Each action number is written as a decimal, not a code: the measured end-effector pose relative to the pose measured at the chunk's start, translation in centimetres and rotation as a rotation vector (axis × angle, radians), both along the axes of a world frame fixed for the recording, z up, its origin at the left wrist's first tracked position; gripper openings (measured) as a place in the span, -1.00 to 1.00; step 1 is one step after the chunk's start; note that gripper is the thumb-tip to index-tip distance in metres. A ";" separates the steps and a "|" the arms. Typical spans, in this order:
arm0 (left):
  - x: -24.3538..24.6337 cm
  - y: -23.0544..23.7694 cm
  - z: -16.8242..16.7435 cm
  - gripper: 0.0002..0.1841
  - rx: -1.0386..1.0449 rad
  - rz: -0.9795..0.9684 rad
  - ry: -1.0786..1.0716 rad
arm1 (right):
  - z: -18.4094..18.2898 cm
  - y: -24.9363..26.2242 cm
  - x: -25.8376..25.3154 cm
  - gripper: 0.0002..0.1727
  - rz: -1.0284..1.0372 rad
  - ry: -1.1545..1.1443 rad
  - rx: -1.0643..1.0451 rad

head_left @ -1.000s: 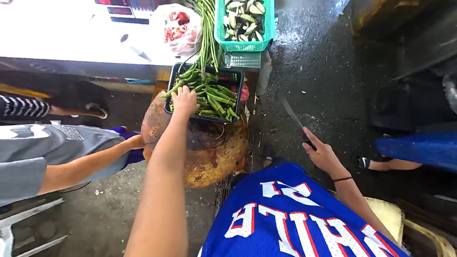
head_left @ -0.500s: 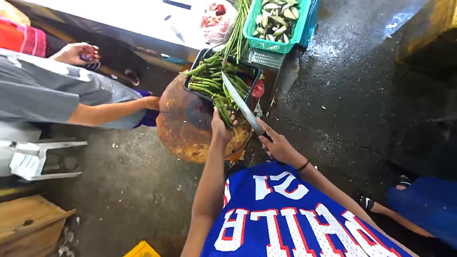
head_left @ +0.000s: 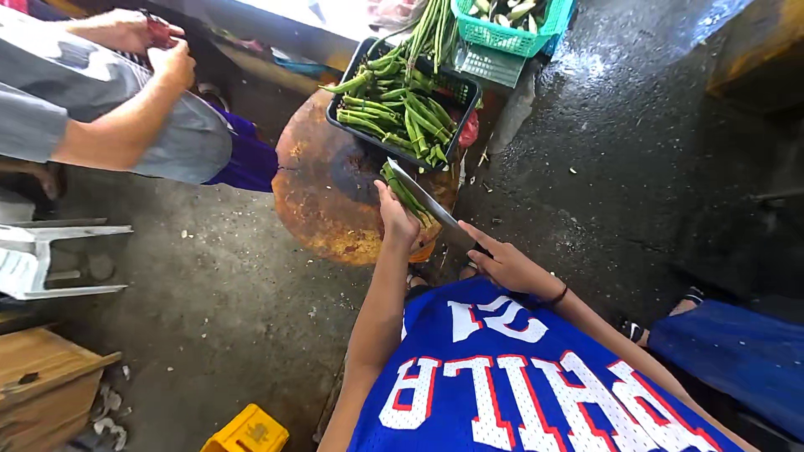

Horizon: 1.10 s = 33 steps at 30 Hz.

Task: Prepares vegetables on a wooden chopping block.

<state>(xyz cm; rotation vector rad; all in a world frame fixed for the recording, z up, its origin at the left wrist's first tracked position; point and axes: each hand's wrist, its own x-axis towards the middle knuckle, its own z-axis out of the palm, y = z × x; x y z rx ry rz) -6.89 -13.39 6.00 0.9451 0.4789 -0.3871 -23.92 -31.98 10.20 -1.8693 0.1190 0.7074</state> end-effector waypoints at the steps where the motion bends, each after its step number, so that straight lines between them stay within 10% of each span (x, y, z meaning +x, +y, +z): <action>1: 0.4 0.7 -0.1 -0.23 0.001 -0.017 0.003 | 0.3 0.4 0.0 -0.34 0.003 0.019 -0.012; 12: 3.3 9.7 -2.6 -0.38 0.095 -0.146 -0.025 | 2.8 7.1 -1.4 -0.35 -0.108 0.070 -0.059; 14: 2.9 12.1 -3.7 -0.44 0.390 -0.314 -0.170 | 2.9 8.3 -1.6 -0.34 -0.180 0.072 -0.041; 17: 2.7 15.4 -3.6 0.17 0.948 -0.671 -0.297 | 3.0 9.3 -1.5 -0.34 -0.274 0.054 -0.033; 19: 2.0 16.7 -3.1 0.13 1.071 -0.768 -0.342 | 3.0 9.7 -1.6 -0.33 -0.323 0.037 -0.034; 26: 1.4 17.6 -2.9 -0.61 0.918 -0.706 -0.352 | 2.1 9.5 -2.3 -0.30 -0.453 0.011 -0.014; 33: 0.1 15.3 -2.8 -0.17 0.697 -0.686 -0.293 | 1.7 7.9 -2.8 -0.32 -0.395 0.023 -0.036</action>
